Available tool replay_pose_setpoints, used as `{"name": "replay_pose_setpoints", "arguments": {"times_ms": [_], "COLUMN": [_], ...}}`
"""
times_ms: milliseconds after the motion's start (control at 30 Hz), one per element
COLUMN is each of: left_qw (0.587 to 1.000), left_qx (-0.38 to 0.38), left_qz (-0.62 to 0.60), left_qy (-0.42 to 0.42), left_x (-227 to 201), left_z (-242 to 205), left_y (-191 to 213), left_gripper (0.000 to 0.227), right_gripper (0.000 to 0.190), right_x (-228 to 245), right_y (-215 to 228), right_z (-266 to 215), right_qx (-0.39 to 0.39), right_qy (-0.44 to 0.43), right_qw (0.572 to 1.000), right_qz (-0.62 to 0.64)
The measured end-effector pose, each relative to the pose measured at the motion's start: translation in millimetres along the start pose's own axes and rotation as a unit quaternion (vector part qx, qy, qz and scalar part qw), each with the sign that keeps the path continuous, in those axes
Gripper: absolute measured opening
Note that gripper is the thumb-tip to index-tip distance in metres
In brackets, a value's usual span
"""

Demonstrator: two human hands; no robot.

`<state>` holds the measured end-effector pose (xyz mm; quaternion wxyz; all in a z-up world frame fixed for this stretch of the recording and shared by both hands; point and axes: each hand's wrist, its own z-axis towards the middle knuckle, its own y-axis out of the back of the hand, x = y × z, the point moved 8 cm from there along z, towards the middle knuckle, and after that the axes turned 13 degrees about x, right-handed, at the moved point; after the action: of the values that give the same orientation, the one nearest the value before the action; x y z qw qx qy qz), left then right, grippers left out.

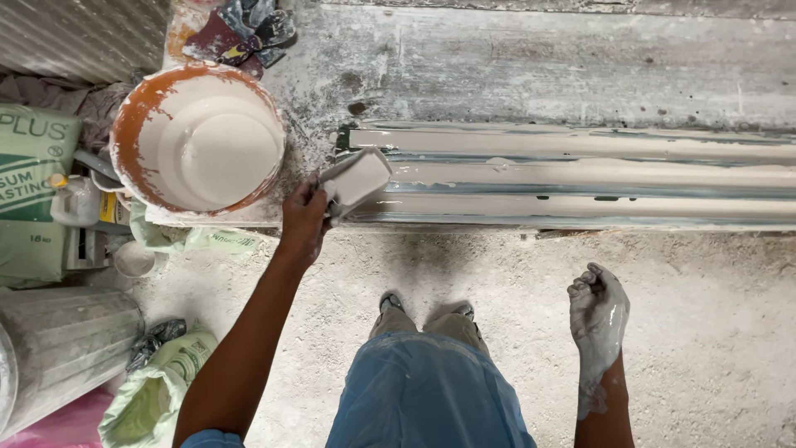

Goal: The person applies a white plaster-like substance to a long green metal frame using a trowel and hand smoothing. They repeatedly scoop material from a bucket, spread it along the frame, and smooth the surface with their hand.

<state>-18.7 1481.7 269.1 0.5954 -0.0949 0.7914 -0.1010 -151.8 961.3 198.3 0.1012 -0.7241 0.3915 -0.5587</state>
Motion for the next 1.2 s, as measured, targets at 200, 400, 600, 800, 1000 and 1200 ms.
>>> {"name": "replay_pose_setpoints", "arguments": {"times_ms": [200, 400, 600, 800, 1000, 1200], "left_qw": [0.989, 0.967, 0.896, 0.867, 0.872, 0.863], "left_qx": [-0.008, -0.032, -0.059, -0.04, 0.019, 0.067], "left_qz": [0.147, 0.251, 0.422, 0.469, 0.451, 0.463], "left_qy": [-0.023, -0.041, -0.121, -0.162, -0.189, -0.192], "left_x": [36.9, 33.7, 24.4, 24.8, 43.4, 72.0], "left_z": [10.0, 3.1, -5.1, 5.5, 31.0, 61.7], "left_y": [30.6, 48.0, 49.1, 13.6, -53.4, -149.2], "left_gripper": [0.056, 0.055, 0.055, 0.054, 0.053, 0.053], "right_gripper": [0.013, 0.014, 0.015, 0.015, 0.017, 0.018], "right_x": [1.3, -2.3, 1.4, 8.3, 31.7, 61.7], "right_y": [18.0, 29.9, 28.5, 43.4, 74.8, 130.2], "right_z": [-11.2, -12.8, -14.9, -22.4, -32.2, -34.8], "right_qx": [-0.018, -0.016, -0.017, -0.031, -0.054, -0.087], "right_qy": [0.007, 0.01, 0.014, 0.019, 0.039, 0.06], "right_qw": [1.0, 1.0, 1.0, 0.999, 0.997, 0.994], "right_qz": [0.008, 0.021, 0.013, 0.018, 0.022, 0.039]}}
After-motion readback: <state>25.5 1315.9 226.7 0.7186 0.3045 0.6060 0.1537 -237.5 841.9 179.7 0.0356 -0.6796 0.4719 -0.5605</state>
